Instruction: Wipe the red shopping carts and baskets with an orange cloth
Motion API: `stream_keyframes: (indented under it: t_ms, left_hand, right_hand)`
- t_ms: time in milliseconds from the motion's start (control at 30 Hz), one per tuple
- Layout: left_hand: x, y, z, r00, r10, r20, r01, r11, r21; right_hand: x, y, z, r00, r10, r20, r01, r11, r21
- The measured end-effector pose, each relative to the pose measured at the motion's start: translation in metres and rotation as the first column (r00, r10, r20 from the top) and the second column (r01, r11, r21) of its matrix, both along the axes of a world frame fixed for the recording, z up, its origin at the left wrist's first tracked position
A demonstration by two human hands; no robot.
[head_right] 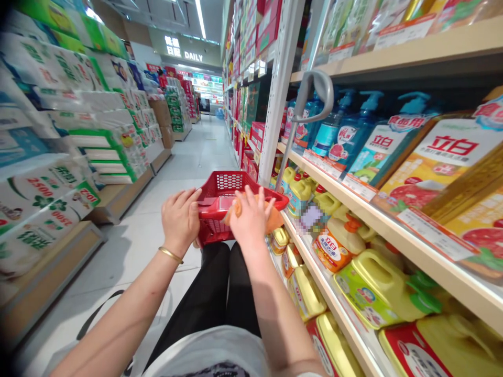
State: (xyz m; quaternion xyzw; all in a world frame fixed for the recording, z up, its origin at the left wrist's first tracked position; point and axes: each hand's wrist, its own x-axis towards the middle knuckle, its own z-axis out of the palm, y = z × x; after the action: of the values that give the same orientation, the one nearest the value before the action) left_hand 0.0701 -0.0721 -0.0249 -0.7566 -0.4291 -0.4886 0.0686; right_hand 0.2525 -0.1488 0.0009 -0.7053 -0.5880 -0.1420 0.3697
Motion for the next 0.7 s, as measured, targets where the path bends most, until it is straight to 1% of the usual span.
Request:
stream_keyframes:
  t_ms: [67,100,133,167,200,267,333,400,433,467,500,533,600,667,700]
  left_hand:
    - [-0.002,0.000,0.000,1.000,0.003,-0.020,-0.003,1.000,0.005]
    - [-0.003,0.000,0.001,1.000,0.003,-0.030,-0.003,1.000,0.005]
    - [-0.003,0.000,0.001,0.999,0.003,-0.037,-0.003,1.000,0.005]
    - [-0.004,0.000,0.001,0.999,0.000,-0.043,0.000,1.000,0.002]
    - [-0.004,0.000,0.001,0.999,-0.006,-0.047,0.005,1.000,-0.003]
    - [-0.003,-0.001,0.000,0.999,-0.020,-0.043,0.019,1.000,-0.012]
    - [-0.002,-0.001,-0.001,0.999,-0.027,-0.028,0.027,1.000,-0.012]
    - [0.000,-0.001,-0.001,1.000,-0.022,-0.006,0.022,1.000,-0.003]
    - [0.000,-0.001,-0.001,1.000,-0.017,0.003,0.017,1.000,0.002]
    - [0.001,0.000,-0.001,1.000,-0.013,0.008,0.013,1.000,0.003]
    - [0.001,0.000,-0.001,1.000,-0.009,0.011,0.009,1.000,0.004]
    - [0.000,0.001,-0.001,1.000,-0.008,0.008,0.008,1.000,0.003]
    - [-0.001,0.001,-0.001,1.000,-0.005,-0.007,0.005,1.000,0.001]
    - [-0.002,0.002,-0.001,1.000,0.001,-0.021,-0.001,1.000,0.003]
    - [-0.003,0.002,0.000,1.000,0.003,-0.028,-0.003,1.000,0.003]
  right_hand:
    - [-0.034,0.001,0.002,0.983,0.159,0.089,-0.159,0.987,-0.009]
    - [-0.047,0.001,0.003,0.969,0.219,0.117,-0.219,0.976,-0.021]
    - [-0.054,0.002,0.004,0.957,0.259,0.130,-0.257,0.966,-0.033]
    - [-0.056,0.001,0.005,0.953,0.273,0.129,-0.270,0.962,-0.040]
    - [-0.052,0.001,0.005,0.958,0.263,0.119,-0.260,0.965,-0.041]
    - [-0.029,-0.001,0.004,0.980,0.183,0.079,-0.182,0.983,-0.025]
    - [0.003,-0.003,0.001,0.998,0.054,0.011,-0.054,0.999,-0.006]
    - [0.029,-0.004,0.000,0.995,-0.073,-0.064,0.073,0.997,-0.002]
    - [0.035,-0.004,-0.001,0.989,-0.115,-0.090,0.115,0.993,-0.004]
    - [0.035,-0.003,-0.001,0.986,-0.134,-0.102,0.134,0.991,-0.005]
    - [0.030,-0.002,0.000,0.987,-0.127,-0.095,0.127,0.992,-0.004]
    - [0.019,-0.001,0.000,0.994,-0.089,-0.069,0.089,0.996,-0.004]
    - [-0.011,0.002,0.002,0.999,0.050,0.015,-0.050,0.999,-0.014]
    - [-0.039,0.005,0.006,0.978,0.191,0.085,-0.188,0.981,-0.040]
    - [-0.047,0.005,0.007,0.967,0.233,0.103,-0.229,0.972,-0.051]
